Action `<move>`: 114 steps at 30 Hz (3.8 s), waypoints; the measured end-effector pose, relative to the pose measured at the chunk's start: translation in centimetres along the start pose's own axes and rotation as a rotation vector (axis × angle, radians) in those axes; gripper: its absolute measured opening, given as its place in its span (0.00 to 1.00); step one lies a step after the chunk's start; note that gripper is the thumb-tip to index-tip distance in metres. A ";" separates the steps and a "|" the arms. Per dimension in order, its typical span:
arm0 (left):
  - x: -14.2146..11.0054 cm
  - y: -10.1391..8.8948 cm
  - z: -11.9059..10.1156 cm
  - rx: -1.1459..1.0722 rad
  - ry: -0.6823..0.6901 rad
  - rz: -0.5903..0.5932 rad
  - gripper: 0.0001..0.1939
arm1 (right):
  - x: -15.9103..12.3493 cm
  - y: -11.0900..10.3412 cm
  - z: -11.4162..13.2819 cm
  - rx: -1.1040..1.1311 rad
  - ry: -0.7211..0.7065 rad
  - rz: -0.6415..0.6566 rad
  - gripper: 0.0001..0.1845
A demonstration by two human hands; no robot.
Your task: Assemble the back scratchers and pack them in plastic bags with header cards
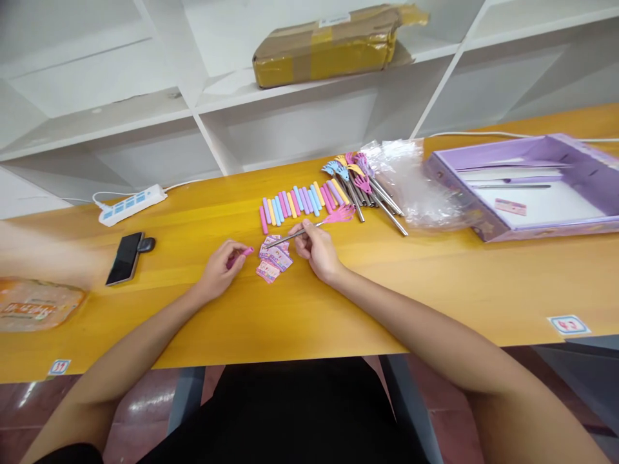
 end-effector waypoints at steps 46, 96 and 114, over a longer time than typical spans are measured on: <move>-2.1 -1.6 -2.3 0.114 0.347 -0.168 0.12 | -0.5 -4.9 2.5 -0.226 -0.027 -0.015 0.35; -3.2 -1.0 -2.8 0.124 0.344 -0.156 0.09 | -3.5 -0.1 -0.2 -1.363 0.324 0.441 0.16; -3.6 -0.1 -5.0 0.057 0.366 -0.231 0.06 | -4.3 2.2 -1.2 -1.475 0.239 0.539 0.19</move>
Point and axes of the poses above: each hand's wrist, its own x-axis towards the middle knuckle, its own y-axis out of the palm, z = x × y, the point moved 9 cm from there along x, towards the middle knuckle, and after that the axes turned 15 degrees about z, right-handed, at the moved point
